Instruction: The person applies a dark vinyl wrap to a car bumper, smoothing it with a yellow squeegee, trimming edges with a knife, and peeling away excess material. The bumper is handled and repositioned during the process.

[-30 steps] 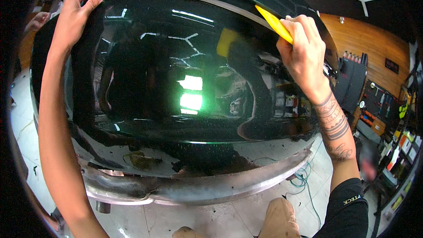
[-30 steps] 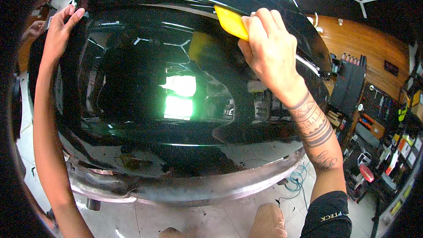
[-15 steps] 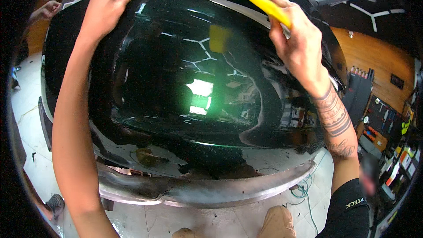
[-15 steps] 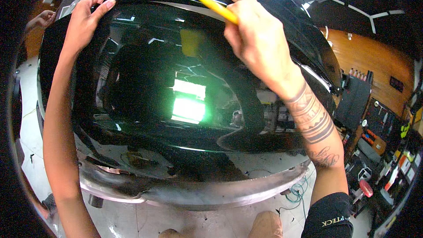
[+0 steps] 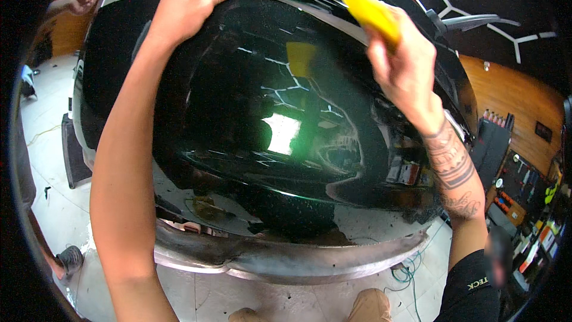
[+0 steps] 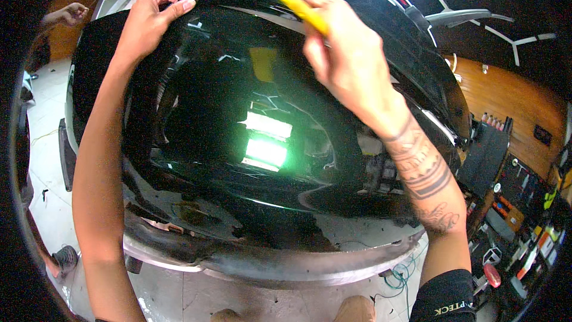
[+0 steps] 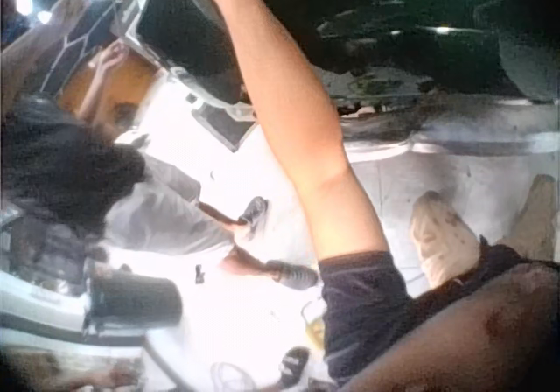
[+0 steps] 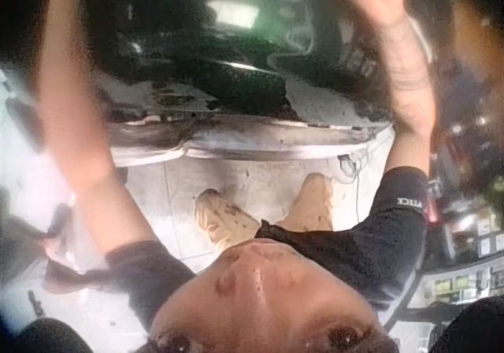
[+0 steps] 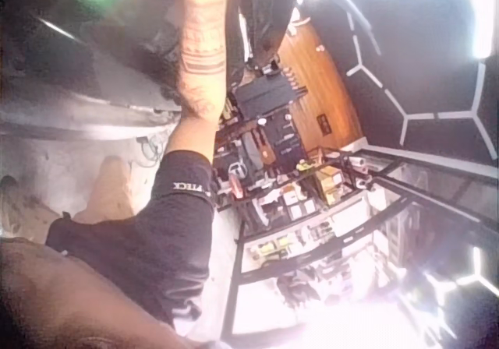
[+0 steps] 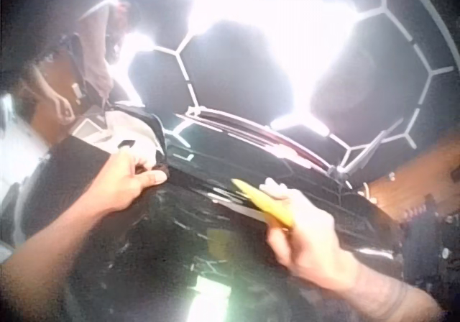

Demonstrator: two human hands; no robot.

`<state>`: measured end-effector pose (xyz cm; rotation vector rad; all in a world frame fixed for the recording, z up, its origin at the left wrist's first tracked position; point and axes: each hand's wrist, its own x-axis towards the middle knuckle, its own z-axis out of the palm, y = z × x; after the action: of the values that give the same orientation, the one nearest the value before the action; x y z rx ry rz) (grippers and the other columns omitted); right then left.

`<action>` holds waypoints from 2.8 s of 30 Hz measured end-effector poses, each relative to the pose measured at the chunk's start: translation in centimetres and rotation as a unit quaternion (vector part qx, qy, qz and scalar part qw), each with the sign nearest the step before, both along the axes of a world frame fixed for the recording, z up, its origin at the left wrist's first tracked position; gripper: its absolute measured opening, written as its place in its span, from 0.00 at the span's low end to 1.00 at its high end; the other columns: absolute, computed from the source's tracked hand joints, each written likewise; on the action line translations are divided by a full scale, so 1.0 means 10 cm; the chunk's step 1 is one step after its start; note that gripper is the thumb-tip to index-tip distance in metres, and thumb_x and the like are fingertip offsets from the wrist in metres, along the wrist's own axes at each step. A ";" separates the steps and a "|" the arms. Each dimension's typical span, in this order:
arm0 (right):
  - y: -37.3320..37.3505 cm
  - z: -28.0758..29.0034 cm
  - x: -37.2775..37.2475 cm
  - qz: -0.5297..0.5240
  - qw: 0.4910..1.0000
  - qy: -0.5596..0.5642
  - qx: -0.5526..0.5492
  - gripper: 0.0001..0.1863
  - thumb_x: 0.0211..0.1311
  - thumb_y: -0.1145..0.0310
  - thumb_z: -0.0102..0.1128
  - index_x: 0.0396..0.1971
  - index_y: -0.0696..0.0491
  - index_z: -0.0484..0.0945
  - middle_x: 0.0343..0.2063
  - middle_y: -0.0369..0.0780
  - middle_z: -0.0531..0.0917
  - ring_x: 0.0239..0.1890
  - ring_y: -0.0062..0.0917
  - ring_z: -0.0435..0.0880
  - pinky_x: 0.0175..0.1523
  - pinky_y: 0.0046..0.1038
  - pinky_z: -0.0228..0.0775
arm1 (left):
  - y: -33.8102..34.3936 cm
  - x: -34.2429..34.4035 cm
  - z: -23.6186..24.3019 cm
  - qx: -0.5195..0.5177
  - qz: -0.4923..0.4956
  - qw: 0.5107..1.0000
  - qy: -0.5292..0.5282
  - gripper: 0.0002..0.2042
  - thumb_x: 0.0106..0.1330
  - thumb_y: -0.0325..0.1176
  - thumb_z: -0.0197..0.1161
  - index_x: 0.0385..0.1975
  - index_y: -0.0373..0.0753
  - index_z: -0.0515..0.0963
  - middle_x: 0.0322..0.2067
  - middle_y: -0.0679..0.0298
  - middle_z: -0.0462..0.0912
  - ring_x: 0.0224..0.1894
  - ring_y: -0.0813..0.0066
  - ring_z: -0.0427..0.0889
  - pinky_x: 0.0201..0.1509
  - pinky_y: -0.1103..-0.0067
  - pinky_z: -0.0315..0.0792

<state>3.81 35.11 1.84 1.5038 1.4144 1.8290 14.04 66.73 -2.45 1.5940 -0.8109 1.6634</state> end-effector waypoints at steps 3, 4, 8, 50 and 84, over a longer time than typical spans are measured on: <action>0.30 0.04 0.21 0.021 0.999 -0.044 -0.022 0.17 0.54 0.81 0.61 0.45 0.60 0.73 0.46 0.51 0.81 0.48 0.44 0.83 0.53 0.35 0.76 | -0.08 -0.11 -0.01 -0.028 0.073 0.997 -0.027 0.18 0.64 0.43 0.65 0.21 0.36 0.71 0.18 0.69 0.70 0.26 0.82 0.66 0.33 0.78 0.63; 0.41 -0.04 0.22 -0.029 0.998 -0.055 0.010 0.17 0.51 0.82 0.62 0.43 0.60 0.72 0.54 0.54 0.77 0.57 0.48 0.77 0.62 0.41 0.69 | -0.06 -0.09 0.01 -0.035 0.082 0.996 -0.004 0.18 0.58 0.48 0.70 0.26 0.37 0.80 0.24 0.55 0.81 0.28 0.63 0.81 0.35 0.70 0.71; 0.65 -0.15 0.33 -0.111 0.988 -0.097 0.054 0.17 0.50 0.80 0.62 0.42 0.62 0.70 0.61 0.58 0.68 0.66 0.52 0.65 0.72 0.49 0.52 | -0.08 -0.08 -0.01 -0.053 0.073 0.995 -0.041 0.18 0.62 0.44 0.66 0.24 0.32 0.75 0.18 0.62 0.72 0.25 0.77 0.69 0.33 0.75 0.65; -2.35 0.05 -0.57 -0.127 0.989 -0.026 0.072 0.20 0.40 0.66 0.67 0.39 0.35 0.86 0.47 0.36 0.75 0.55 0.34 0.71 0.54 0.42 0.64 | 0.75 0.15 0.01 -0.111 0.247 0.961 -0.047 0.24 0.74 0.41 0.51 0.64 0.35 0.64 0.61 0.54 0.70 0.63 0.62 0.70 0.69 0.70 0.59; -5.03 -0.65 -1.57 -0.030 0.921 0.363 0.136 0.30 0.44 0.85 0.52 0.54 0.55 0.76 0.42 0.47 0.82 0.45 0.40 0.83 0.49 0.35 0.76 | -5.10 -3.01 -0.53 0.143 -0.036 0.931 0.333 0.54 0.48 0.64 0.71 0.70 0.37 0.55 0.62 0.49 0.69 0.63 0.58 0.71 0.66 0.66 0.61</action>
<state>-11.87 -15.21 -4.61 2.5171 1.4014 1.5306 -16.10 15.75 -7.79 2.1199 -0.7478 0.8639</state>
